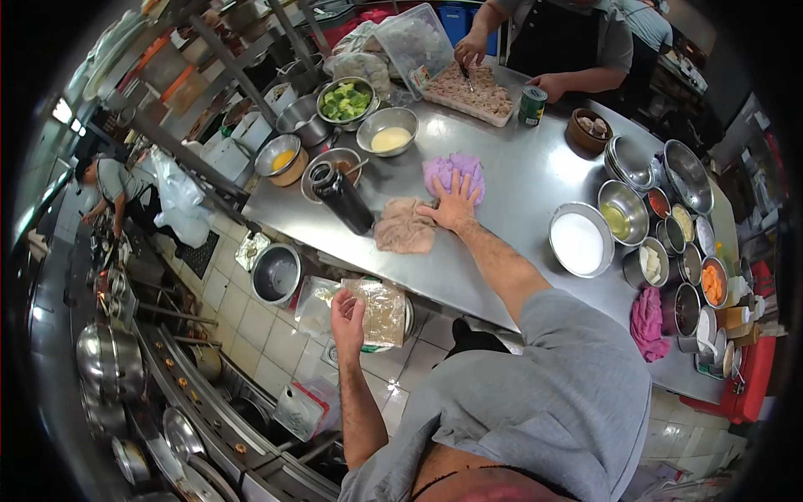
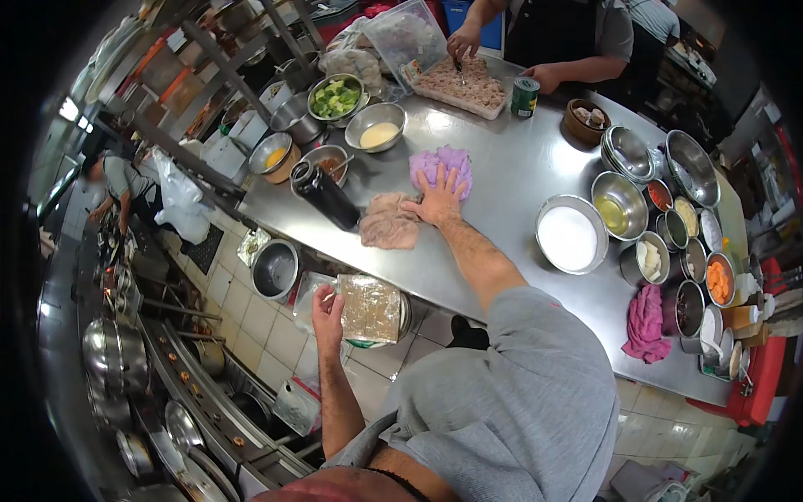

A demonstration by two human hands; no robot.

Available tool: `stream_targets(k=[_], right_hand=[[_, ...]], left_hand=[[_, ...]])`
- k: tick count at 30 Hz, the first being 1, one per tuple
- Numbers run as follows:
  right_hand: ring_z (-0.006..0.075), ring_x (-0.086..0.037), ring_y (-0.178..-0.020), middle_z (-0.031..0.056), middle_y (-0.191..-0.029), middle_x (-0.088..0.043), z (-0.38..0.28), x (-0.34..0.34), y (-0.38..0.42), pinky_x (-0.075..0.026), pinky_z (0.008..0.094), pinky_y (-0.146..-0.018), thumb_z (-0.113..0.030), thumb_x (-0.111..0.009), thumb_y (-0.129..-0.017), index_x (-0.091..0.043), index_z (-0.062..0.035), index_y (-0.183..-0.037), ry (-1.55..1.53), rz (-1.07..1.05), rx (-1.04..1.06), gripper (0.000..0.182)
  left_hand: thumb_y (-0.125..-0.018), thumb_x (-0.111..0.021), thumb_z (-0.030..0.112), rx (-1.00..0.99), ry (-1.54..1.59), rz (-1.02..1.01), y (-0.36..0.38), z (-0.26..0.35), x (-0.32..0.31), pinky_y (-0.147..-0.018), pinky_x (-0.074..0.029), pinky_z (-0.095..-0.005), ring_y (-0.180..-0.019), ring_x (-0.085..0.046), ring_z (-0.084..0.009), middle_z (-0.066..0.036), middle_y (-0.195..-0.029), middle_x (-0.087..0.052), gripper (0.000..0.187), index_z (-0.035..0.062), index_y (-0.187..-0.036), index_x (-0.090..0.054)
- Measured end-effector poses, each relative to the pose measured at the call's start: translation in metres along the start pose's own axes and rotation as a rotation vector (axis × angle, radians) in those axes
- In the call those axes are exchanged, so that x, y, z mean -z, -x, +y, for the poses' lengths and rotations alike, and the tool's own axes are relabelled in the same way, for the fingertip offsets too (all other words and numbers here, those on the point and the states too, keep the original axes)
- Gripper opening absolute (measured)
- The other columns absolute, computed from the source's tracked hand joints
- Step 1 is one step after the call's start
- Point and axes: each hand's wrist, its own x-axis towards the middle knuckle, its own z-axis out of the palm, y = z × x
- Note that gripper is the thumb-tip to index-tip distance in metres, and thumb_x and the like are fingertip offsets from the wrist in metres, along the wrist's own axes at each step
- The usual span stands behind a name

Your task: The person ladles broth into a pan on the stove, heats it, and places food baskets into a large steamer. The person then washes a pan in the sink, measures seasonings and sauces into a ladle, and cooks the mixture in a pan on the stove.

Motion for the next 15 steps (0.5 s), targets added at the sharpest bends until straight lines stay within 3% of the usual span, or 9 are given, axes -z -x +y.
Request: stream_targets(k=[4, 8, 10, 11, 13, 15], right_hand=[[0.0431, 0.004, -0.132, 0.0164, -0.146, -0.003, 0.008, 0.000, -0.067, 0.001, 0.0636, -0.099, -0.073, -0.048, -0.067, -0.026, -0.0288, -0.138, 0.110, -0.006, 0.136, 0.086], [0.0391, 0.002, -0.133, 0.0131, -0.146, -0.010, 0.033, 0.004, -0.142, 0.000, 0.0626, -0.100, -0.073, -0.044, -0.069, -0.032, -0.0275, -0.135, 0.152, -0.029, 0.208, 0.082], [0.0376, 0.001, -0.134, 0.0125, -0.146, -0.011, 0.057, 0.014, -0.165, -0.001, 0.0617, -0.101, -0.072, -0.044, -0.071, -0.033, -0.0270, -0.135, 0.178, -0.031, 0.145, 0.079], [0.0361, 0.000, -0.134, 0.0119, -0.146, -0.012, 0.069, 0.019, -0.167, -0.001, 0.0609, -0.101, -0.070, -0.044, -0.073, -0.033, -0.0265, -0.135, 0.210, -0.011, 0.081, 0.076], [0.0359, -0.002, -0.134, 0.0115, -0.145, -0.016, 0.091, 0.026, -0.159, -0.003, 0.0606, -0.102, -0.063, -0.042, -0.078, -0.035, -0.0243, -0.134, 0.189, 0.177, 0.002, 0.068], [0.0369, -0.010, -0.133, 0.0138, -0.143, -0.022, 0.108, 0.025, -0.144, -0.005, 0.0608, -0.102, -0.056, -0.041, -0.082, -0.038, -0.0197, -0.132, 0.170, 0.198, -0.141, 0.062]], left_hand=[[-0.077, -0.065, 0.011, -0.149, -0.029, 0.069, -0.050, 0.041, -0.031, -0.091, -0.036, -0.0352, -0.111, -0.041, -0.0210, -0.010, -0.124, -0.040, 0.061, 0.0033, -0.128, -0.033], [-0.071, -0.070, 0.012, -0.268, -0.112, 0.207, -0.101, 0.075, -0.061, -0.092, -0.034, -0.0400, -0.110, -0.040, -0.0224, -0.010, -0.125, -0.037, 0.072, 0.0046, -0.130, -0.029], [-0.070, -0.072, 0.013, -0.437, -0.197, 0.325, -0.113, 0.080, -0.072, -0.093, -0.034, -0.0384, -0.111, -0.040, -0.0240, -0.011, -0.121, -0.039, 0.069, 0.0059, -0.127, -0.034], [-0.070, -0.072, 0.013, -0.415, -0.209, 0.331, -0.111, 0.073, -0.075, -0.093, -0.034, -0.0384, -0.111, -0.040, -0.0240, -0.011, -0.121, -0.039, 0.069, 0.0059, -0.127, -0.034], [-0.069, -0.072, 0.013, -0.587, -0.512, 0.050, -0.105, 0.058, -0.094, -0.097, -0.032, -0.0370, -0.114, -0.039, -0.0269, -0.013, -0.123, -0.039, 0.064, 0.0049, -0.123, -0.038], [-0.066, -0.074, 0.014, -0.599, -0.609, -0.150, -0.106, 0.057, -0.131, -0.099, -0.030, -0.0387, -0.115, -0.036, -0.0313, -0.017, -0.126, -0.035, 0.069, 0.0054, -0.125, -0.039]])
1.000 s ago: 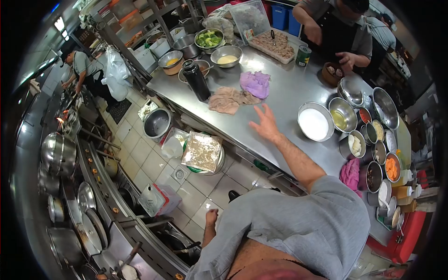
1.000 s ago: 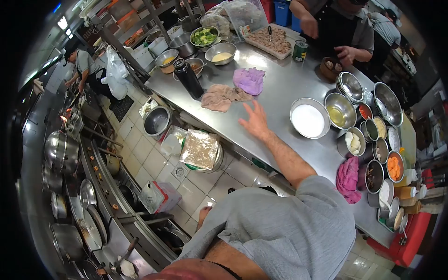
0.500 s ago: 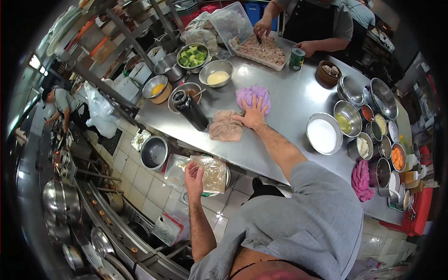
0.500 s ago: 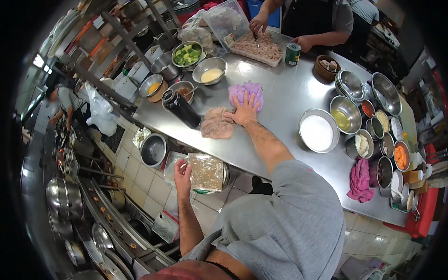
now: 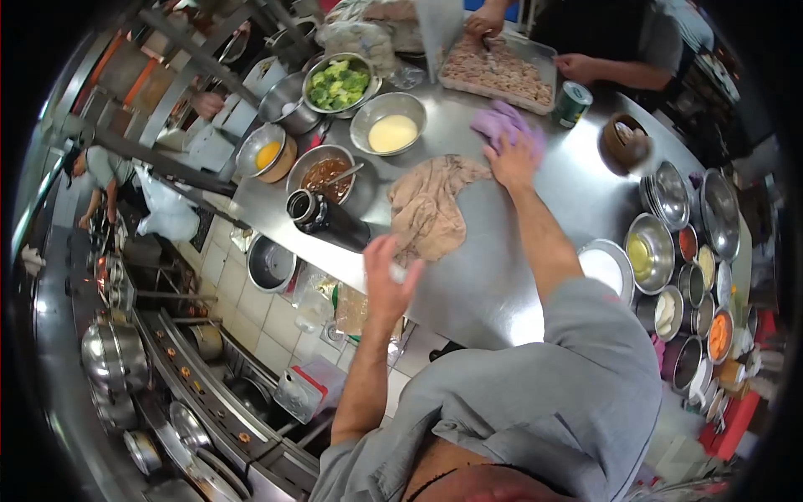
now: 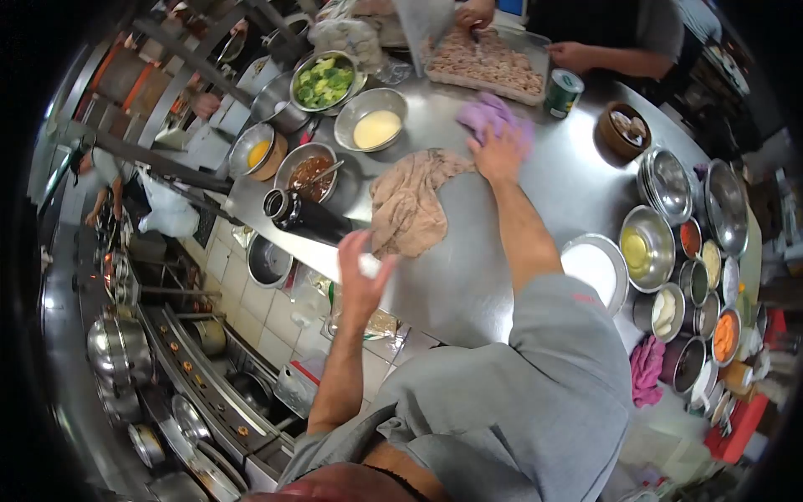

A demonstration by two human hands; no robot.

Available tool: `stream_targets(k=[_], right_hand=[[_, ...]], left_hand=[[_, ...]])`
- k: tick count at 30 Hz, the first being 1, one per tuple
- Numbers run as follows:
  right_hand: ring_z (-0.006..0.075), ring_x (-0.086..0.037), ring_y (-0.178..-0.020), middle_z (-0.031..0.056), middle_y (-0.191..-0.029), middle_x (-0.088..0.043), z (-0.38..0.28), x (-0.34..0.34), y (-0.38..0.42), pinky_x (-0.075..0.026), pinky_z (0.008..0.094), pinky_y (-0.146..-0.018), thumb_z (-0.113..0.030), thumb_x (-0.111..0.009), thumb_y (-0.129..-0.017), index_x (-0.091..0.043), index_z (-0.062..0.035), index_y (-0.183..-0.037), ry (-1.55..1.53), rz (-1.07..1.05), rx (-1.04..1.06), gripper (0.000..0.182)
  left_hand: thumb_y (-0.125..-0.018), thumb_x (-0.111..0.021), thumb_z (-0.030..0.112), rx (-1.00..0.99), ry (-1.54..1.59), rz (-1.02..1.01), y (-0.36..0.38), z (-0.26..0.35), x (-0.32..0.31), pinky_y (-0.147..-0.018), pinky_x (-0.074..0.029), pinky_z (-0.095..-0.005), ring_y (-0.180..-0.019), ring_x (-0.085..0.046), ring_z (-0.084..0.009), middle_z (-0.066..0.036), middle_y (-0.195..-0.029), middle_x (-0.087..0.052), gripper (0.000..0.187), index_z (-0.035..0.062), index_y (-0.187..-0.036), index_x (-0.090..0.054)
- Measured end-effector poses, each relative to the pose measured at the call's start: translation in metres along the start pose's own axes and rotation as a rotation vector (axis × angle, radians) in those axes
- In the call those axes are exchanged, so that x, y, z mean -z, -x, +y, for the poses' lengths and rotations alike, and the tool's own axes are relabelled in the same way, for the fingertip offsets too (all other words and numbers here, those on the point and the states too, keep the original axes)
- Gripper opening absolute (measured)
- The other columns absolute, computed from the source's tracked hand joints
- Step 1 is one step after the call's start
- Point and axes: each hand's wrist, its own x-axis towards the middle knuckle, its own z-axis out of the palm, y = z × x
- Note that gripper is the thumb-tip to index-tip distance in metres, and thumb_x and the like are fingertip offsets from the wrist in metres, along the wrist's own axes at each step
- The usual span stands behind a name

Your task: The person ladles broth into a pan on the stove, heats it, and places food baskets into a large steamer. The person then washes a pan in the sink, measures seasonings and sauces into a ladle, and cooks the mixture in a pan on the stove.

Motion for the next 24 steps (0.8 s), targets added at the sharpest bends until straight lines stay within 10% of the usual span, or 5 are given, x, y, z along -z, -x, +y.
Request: stream_targets(k=[7, 9, 14, 22, 24], right_hand=[[0.0421, -0.042, -0.109, 0.0257, -0.119, -0.046, -0.016, 0.020, 0.039, -0.028, 0.0546, -0.093, -0.052, -0.050, -0.080, -0.051, -0.0092, -0.118, 0.038, 0.281, 0.310, 0.057], [0.0421, -0.031, -0.121, 0.0281, -0.129, -0.035, -0.048, 0.024, 0.033, -0.027, 0.0477, -0.100, -0.047, -0.057, -0.079, -0.042, -0.0073, -0.127, -0.082, 0.312, 0.476, 0.064], [0.0358, -0.029, -0.125, 0.0207, -0.138, -0.027, -0.104, -0.015, 0.035, -0.027, 0.0429, -0.101, -0.028, -0.061, -0.080, -0.033, -0.0066, -0.133, -0.823, -0.242, 0.613, 0.064], [0.0295, -0.026, -0.126, 0.0156, -0.139, -0.023, -0.165, -0.033, 0.142, -0.022, 0.0436, -0.102, -0.010, -0.071, -0.068, -0.016, -0.0108, -0.139, -1.351, -0.515, 0.459, 0.090], [0.0294, -0.026, -0.126, 0.0171, -0.138, -0.024, -0.185, -0.031, 0.155, -0.026, 0.0429, -0.101, -0.006, -0.073, -0.066, -0.016, -0.0100, -0.139, -1.310, -0.505, 0.455, 0.092]], left_hand=[[-0.050, -0.076, 0.032, 0.008, -0.209, -0.055, -0.052, -0.028, -0.086, -0.094, -0.032, -0.0471, -0.111, -0.041, -0.0354, -0.016, -0.118, -0.046, 0.080, 0.0080, -0.120, -0.047], [-0.060, -0.067, 0.029, -0.080, -0.147, -0.230, -0.047, -0.047, -0.096, -0.077, -0.043, -0.0463, -0.102, -0.046, -0.0326, -0.014, -0.105, -0.052, 0.034, 0.0090, -0.087, -0.062], [-0.065, -0.063, 0.021, -0.101, -0.183, -0.134, 0.069, -0.024, -0.060, -0.079, -0.042, -0.0396, -0.102, -0.044, -0.0269, -0.008, -0.090, -0.054, 0.019, 0.0107, -0.080, -0.060], [-0.066, -0.066, 0.008, 0.790, 0.475, 0.354, 0.340, -0.027, 0.087, -0.068, -0.049, -0.0350, -0.073, -0.062, -0.0269, -0.013, -0.078, -0.064, 0.024, 0.0059, -0.089, -0.064], [-0.068, -0.065, 0.003, 1.005, 0.026, 0.576, 0.403, -0.022, 0.129, -0.062, -0.051, -0.0307, -0.076, -0.061, -0.0204, -0.009, -0.084, -0.059, 0.025, 0.0035, -0.092, -0.061]])
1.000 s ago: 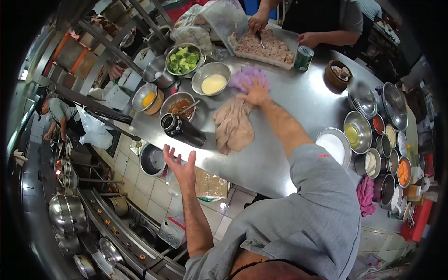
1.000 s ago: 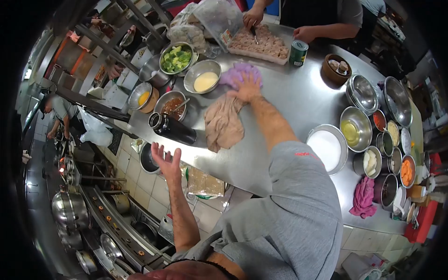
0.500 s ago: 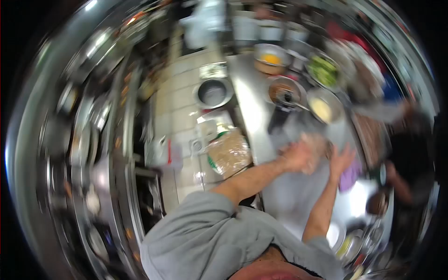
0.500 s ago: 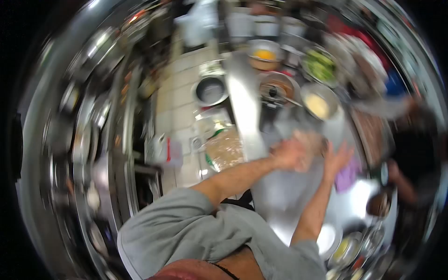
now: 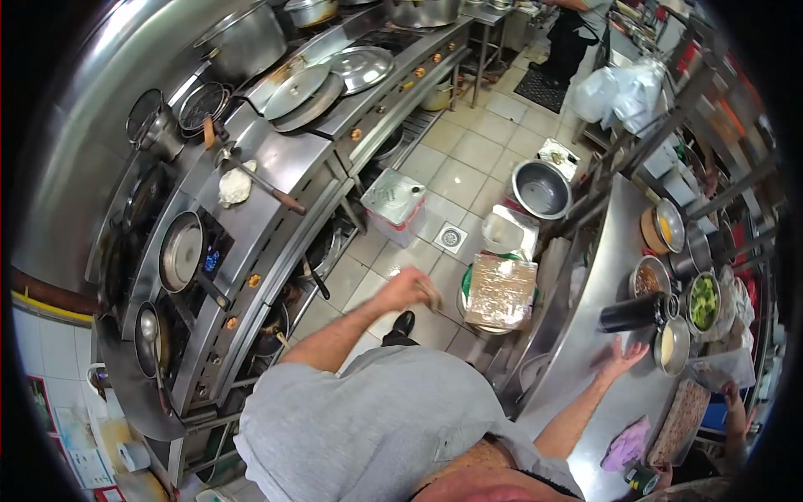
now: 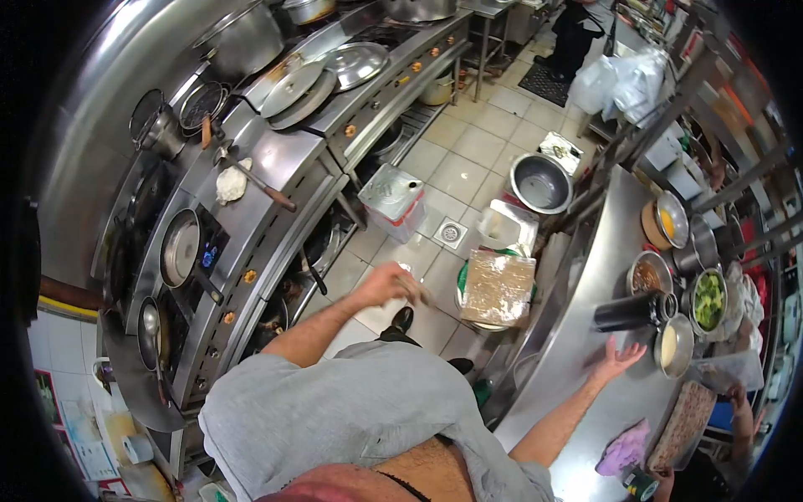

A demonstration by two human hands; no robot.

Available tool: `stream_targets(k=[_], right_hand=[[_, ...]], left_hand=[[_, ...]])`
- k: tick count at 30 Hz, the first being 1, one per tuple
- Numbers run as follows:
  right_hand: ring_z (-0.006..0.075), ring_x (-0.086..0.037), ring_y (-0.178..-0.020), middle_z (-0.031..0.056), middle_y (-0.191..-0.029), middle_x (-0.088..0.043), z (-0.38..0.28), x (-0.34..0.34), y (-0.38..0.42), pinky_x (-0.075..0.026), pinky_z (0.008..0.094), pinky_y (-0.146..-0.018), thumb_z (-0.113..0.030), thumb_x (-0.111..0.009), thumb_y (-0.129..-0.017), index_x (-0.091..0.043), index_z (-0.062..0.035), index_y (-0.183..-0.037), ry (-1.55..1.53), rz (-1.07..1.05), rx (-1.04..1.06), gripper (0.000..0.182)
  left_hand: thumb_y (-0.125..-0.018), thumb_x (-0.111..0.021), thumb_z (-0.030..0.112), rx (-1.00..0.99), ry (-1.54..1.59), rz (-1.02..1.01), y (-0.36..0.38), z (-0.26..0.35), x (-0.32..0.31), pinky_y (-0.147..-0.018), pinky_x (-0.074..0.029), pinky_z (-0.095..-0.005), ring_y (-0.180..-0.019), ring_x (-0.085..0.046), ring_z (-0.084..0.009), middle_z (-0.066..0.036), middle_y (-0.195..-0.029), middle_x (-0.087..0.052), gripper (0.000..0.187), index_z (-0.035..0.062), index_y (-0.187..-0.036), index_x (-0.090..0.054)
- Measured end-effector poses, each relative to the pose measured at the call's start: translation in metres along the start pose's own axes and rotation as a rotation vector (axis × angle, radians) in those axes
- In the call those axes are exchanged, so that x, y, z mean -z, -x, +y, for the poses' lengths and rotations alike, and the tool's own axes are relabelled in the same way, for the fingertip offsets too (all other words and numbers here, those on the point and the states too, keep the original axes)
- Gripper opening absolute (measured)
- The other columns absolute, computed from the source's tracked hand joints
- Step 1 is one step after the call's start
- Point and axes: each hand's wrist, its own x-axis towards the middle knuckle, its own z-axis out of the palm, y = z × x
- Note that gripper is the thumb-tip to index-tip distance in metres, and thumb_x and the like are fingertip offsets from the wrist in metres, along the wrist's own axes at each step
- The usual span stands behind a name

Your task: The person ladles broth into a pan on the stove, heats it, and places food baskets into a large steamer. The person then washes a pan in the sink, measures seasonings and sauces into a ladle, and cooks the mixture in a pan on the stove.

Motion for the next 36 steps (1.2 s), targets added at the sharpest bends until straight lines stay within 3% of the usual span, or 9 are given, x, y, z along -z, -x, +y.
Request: stream_targets(k=[6, 10, 15, 19, 20, 23, 26, 30, 36], right_hand=[[0.0212, -0.047, -0.106, 0.0112, -0.119, -0.045, 0.014, -0.058, -0.019, -0.039, 0.0343, -0.092, -0.003, -0.075, -0.068, -0.033, -0.0026, -0.128, -0.079, 0.017, 0.126, 0.073], [0.0218, -0.050, -0.098, 0.0104, -0.117, -0.047, -0.010, -0.091, -0.011, -0.042, 0.0352, -0.089, -0.001, -0.077, -0.064, -0.034, -0.0007, -0.125, -0.177, 0.175, 0.143, 0.074], [0.0225, -0.051, -0.095, 0.0141, -0.113, -0.048, -0.002, -0.099, -0.020, -0.044, 0.0336, -0.086, -0.004, -0.081, -0.057, -0.034, 0.0053, -0.118, -0.026, 0.352, 0.210, 0.078], [0.0224, -0.052, -0.093, 0.0153, -0.109, -0.050, 0.007, -0.095, -0.019, -0.043, 0.0325, -0.085, -0.005, -0.080, -0.056, -0.036, 0.0067, -0.115, 0.020, 0.379, 0.190, 0.074], [0.0224, -0.052, -0.093, 0.0153, -0.109, -0.050, 0.007, -0.096, -0.013, -0.043, 0.0325, -0.085, -0.005, -0.080, -0.056, -0.036, 0.0067, -0.115, 0.015, 0.389, 0.192, 0.074], [0.0233, -0.052, -0.092, 0.0162, -0.105, -0.051, -0.010, -0.104, 0.018, -0.041, 0.0337, -0.086, -0.009, -0.078, -0.058, -0.038, 0.0094, -0.112, 0.118, 0.347, 0.157, 0.070], [0.0219, -0.051, -0.092, 0.0140, -0.103, -0.051, -0.028, -0.115, 0.054, -0.040, 0.0321, -0.086, -0.008, -0.078, -0.057, -0.039, 0.0079, -0.113, 0.072, 0.250, 0.091, 0.070], [0.0196, -0.050, -0.094, 0.0102, -0.105, -0.050, -0.063, -0.132, 0.101, -0.039, 0.0316, -0.088, -0.005, -0.078, -0.058, -0.042, 0.0025, -0.113, -0.022, 0.116, 0.123, 0.067], [0.0175, -0.055, -0.090, 0.0083, -0.100, -0.055, -0.146, -0.150, 0.143, -0.045, 0.0319, -0.082, -0.006, -0.079, -0.056, -0.048, -0.0006, -0.107, -0.041, -0.093, 0.078, 0.060]], left_hand=[[-0.066, -0.067, 0.004, -0.043, -0.226, 0.763, -0.023, -0.062, 0.208, -0.067, -0.050, -0.0303, -0.079, -0.060, -0.0201, -0.010, -0.090, -0.060, 0.030, 0.0042, -0.095, -0.061], [-0.067, -0.069, 0.015, 0.157, 0.005, 0.952, -0.053, -0.094, 0.329, -0.083, -0.043, -0.0350, -0.094, -0.055, -0.0274, -0.014, -0.102, -0.056, 0.035, 0.0057, -0.100, -0.060], [-0.067, -0.070, 0.020, 0.391, -0.787, 1.105, -0.067, -0.082, 0.336, -0.097, -0.030, -0.0409, -0.116, -0.038, -0.0329, -0.017, -0.124, -0.043, 0.062, 0.0113, -0.123, -0.045], [-0.067, -0.067, 0.015, -0.122, -0.312, 0.690, -0.072, -0.115, 0.247, -0.089, -0.039, -0.0382, -0.100, -0.050, -0.0324, -0.019, -0.106, -0.053, 0.049, -0.0004, -0.111, -0.050], [-0.068, -0.066, 0.014, 0.174, -0.114, 0.381, -0.062, -0.090, 0.217, -0.082, -0.044, -0.0359, -0.093, -0.054, -0.0289, -0.016, -0.100, -0.055, 0.048, -0.0014, -0.111, -0.050], [-0.069, -0.070, 0.016, 0.147, 0.142, 0.057, -0.030, -0.158, 0.108, -0.083, -0.045, -0.0339, -0.096, -0.056, -0.0265, -0.016, -0.106, -0.057, 0.055, -0.0002, -0.117, -0.049], [-0.073, -0.066, 0.041, 0.350, -0.105, -0.274, 0.022, -0.219, 0.053, -0.092, -0.040, -0.0377, -0.109, -0.051, -0.0309, -0.019, -0.117, -0.053, 0.065, 0.0011, -0.121, -0.047], [-0.077, -0.058, 0.045, 0.639, -0.415, -0.611, 0.085, -0.291, 0.049, -0.085, -0.044, -0.0370, -0.099, -0.055, -0.0331, -0.022, -0.104, -0.058, 0.053, 0.0006, -0.104, -0.059], [-0.083, -0.053, 0.034, 0.287, -0.817, -0.727, 0.065, -0.313, 0.054, -0.075, -0.047, -0.0377, -0.084, -0.061, -0.0273, -0.015, -0.085, -0.064, 0.034, 0.0040, -0.094, -0.064]])
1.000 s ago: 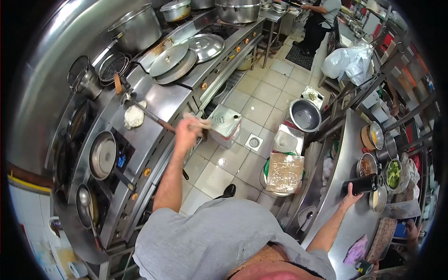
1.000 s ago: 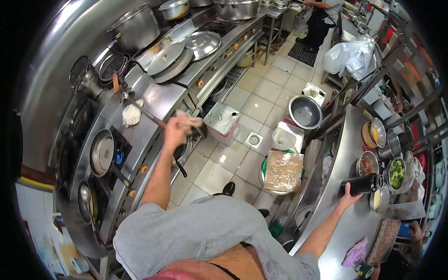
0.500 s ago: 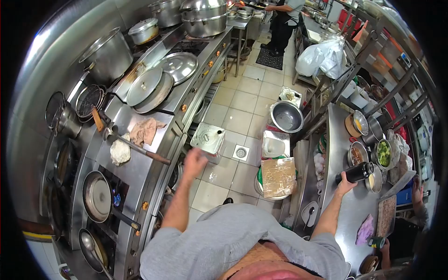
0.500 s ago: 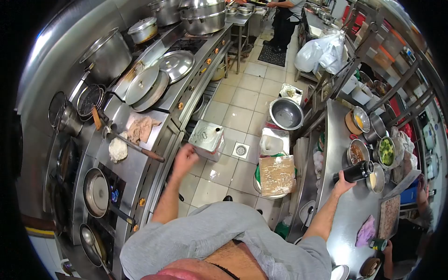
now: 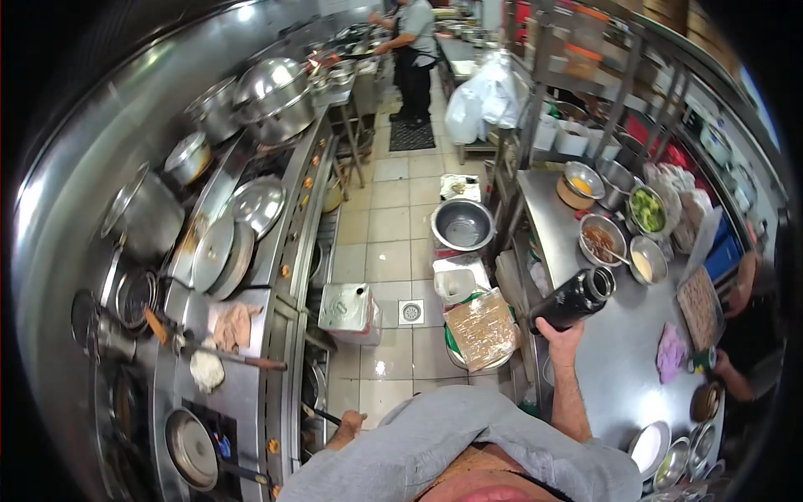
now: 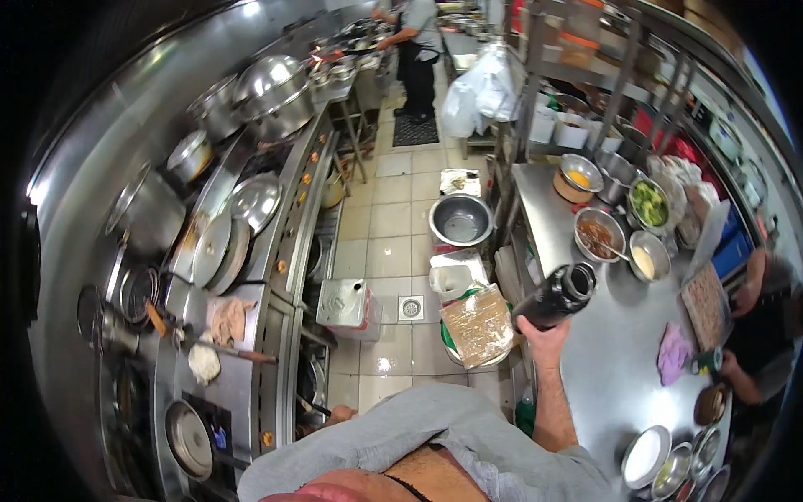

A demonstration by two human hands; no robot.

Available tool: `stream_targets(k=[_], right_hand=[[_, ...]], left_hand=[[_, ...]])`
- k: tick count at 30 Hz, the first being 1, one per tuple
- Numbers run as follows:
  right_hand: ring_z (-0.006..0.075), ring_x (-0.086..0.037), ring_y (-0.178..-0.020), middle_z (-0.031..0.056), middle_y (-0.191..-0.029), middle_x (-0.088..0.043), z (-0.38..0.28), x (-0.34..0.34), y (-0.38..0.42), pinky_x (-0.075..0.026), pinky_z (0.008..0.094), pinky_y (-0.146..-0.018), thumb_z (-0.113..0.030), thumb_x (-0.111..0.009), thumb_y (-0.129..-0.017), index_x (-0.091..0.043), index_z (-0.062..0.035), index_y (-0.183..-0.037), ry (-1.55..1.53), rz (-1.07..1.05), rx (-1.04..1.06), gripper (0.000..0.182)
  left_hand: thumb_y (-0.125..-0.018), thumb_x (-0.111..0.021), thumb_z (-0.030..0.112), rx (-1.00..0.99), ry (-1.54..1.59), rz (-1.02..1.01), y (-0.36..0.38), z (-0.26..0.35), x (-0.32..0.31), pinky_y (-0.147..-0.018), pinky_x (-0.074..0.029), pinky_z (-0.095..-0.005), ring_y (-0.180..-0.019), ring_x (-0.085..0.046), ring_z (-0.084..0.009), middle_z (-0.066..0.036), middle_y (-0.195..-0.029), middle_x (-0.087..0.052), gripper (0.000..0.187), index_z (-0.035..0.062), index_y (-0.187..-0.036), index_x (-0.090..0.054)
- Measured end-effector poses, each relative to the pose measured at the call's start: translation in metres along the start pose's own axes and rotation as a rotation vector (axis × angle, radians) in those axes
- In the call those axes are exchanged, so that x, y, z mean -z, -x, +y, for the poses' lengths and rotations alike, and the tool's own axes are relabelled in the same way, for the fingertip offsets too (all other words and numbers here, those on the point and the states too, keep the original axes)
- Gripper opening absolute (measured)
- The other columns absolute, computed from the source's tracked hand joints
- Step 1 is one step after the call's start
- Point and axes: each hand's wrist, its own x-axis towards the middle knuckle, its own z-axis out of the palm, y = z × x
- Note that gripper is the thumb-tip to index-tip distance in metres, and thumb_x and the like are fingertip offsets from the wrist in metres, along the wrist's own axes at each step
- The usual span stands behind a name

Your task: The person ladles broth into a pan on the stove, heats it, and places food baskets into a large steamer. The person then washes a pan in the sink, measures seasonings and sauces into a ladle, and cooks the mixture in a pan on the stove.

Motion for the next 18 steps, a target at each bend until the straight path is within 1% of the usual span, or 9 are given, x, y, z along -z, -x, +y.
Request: stream_targets(k=[2, 4, 6, 7, 8, 10, 14, 16, 18], right_hand=[[0.0168, -0.056, -0.087, 0.0076, -0.096, -0.057, -0.033, -0.007, 0.006, -0.047, 0.0310, -0.079, -0.006, -0.078, -0.056, -0.051, -0.0002, -0.104, -0.046, -0.070, -0.012, 0.055], [0.0139, -0.058, -0.082, 0.0062, -0.092, -0.059, -0.073, -0.013, 0.012, -0.048, 0.0287, -0.075, -0.006, -0.078, -0.058, -0.054, 0.0009, -0.099, -0.069, -0.154, -0.023, 0.048], [0.0125, -0.057, -0.082, 0.0059, -0.091, -0.060, -0.101, -0.017, 0.014, -0.047, 0.0278, -0.075, -0.006, -0.077, -0.058, -0.056, 0.0010, -0.097, -0.032, -0.180, 0.068, 0.045], [0.0145, -0.056, -0.082, 0.0056, -0.093, -0.058, -0.107, -0.016, 0.015, -0.047, 0.0297, -0.076, -0.007, -0.078, -0.056, -0.053, 0.0003, -0.101, 0.004, -0.219, 0.067, 0.052], [0.0146, -0.056, -0.081, 0.0053, -0.091, -0.059, -0.109, -0.014, 0.015, -0.048, 0.0292, -0.074, -0.006, -0.078, -0.056, -0.055, -0.0002, -0.099, 0.035, -0.250, 0.098, 0.048], [0.0156, -0.059, -0.080, 0.0082, -0.089, -0.062, -0.124, -0.015, 0.018, -0.047, 0.0294, -0.077, -0.012, -0.077, -0.058, -0.058, -0.0003, -0.096, 0.036, -0.295, 0.036, 0.045], [0.0234, -0.054, -0.098, 0.0150, -0.109, -0.053, -0.135, -0.011, 0.019, -0.042, 0.0340, -0.088, -0.019, -0.082, -0.053, -0.042, 0.0022, -0.117, 0.091, -0.295, 0.067, 0.078], [0.0261, -0.052, -0.103, 0.0167, -0.114, -0.049, -0.137, -0.009, 0.018, -0.040, 0.0354, -0.090, -0.023, -0.083, -0.053, -0.037, 0.0021, -0.121, 0.061, -0.313, 0.112, 0.086], [0.0281, -0.050, -0.106, 0.0178, -0.117, -0.047, -0.141, -0.009, 0.015, -0.039, 0.0364, -0.092, -0.024, -0.083, -0.054, -0.035, 0.0017, -0.123, 0.020, -0.329, 0.164, 0.088]], left_hand=[[-0.081, -0.057, 0.031, 0.050, 0.299, 0.055, -0.037, 0.005, 0.016, -0.073, -0.047, -0.0373, -0.081, -0.061, -0.0259, -0.014, -0.084, -0.064, 0.034, 0.0030, -0.100, -0.062], [-0.076, -0.062, 0.027, 0.347, 0.995, 0.150, -0.052, 0.043, 0.052, -0.072, -0.047, -0.0359, -0.080, -0.061, -0.0242, -0.013, -0.083, -0.065, 0.040, 0.0010, -0.106, -0.058], [-0.073, -0.065, 0.028, 0.257, 1.047, 0.213, -0.061, 0.081, 0.097, -0.075, -0.048, -0.0336, -0.085, -0.060, -0.0237, -0.014, -0.087, -0.064, 0.047, -0.0006, -0.110, -0.056], [-0.074, -0.064, 0.028, 0.140, 0.977, 0.273, -0.083, 0.086, 0.101, -0.077, -0.047, -0.0322, -0.087, -0.059, -0.0225, -0.014, -0.091, -0.064, 0.048, -0.0013, -0.111, -0.055], [-0.075, -0.064, 0.029, 0.023, 0.907, 0.329, -0.108, 0.088, 0.100, -0.078, -0.047, -0.0308, -0.089, -0.059, -0.0212, -0.014, -0.095, -0.063, 0.049, -0.0020, -0.113, -0.054], [-0.075, -0.064, 0.028, -0.040, 0.901, 0.296, -0.105, 0.115, 0.125, -0.080, -0.047, -0.0309, -0.090, -0.059, -0.0213, -0.015, -0.098, -0.062, 0.050, -0.0026, -0.113, -0.053], [-0.076, -0.064, 0.028, -0.141, 0.856, 0.243, -0.109, 0.131, 0.127, -0.081, -0.046, -0.0313, -0.092, -0.059, -0.0211, -0.016, -0.102, -0.061, 0.050, -0.0037, -0.113, -0.053], [-0.076, -0.065, 0.029, -0.115, 0.858, 0.197, -0.100, 0.123, 0.115, -0.077, -0.047, -0.0317, -0.086, -0.060, -0.0220, -0.016, -0.100, -0.062, 0.050, -0.0045, -0.112, -0.053], [-0.076, -0.065, 0.027, -0.037, 0.748, 0.104, -0.094, 0.108, 0.102, -0.062, -0.048, -0.0311, -0.071, -0.060, -0.0195, -0.013, -0.085, -0.063, 0.050, -0.0046, -0.112, -0.053]])
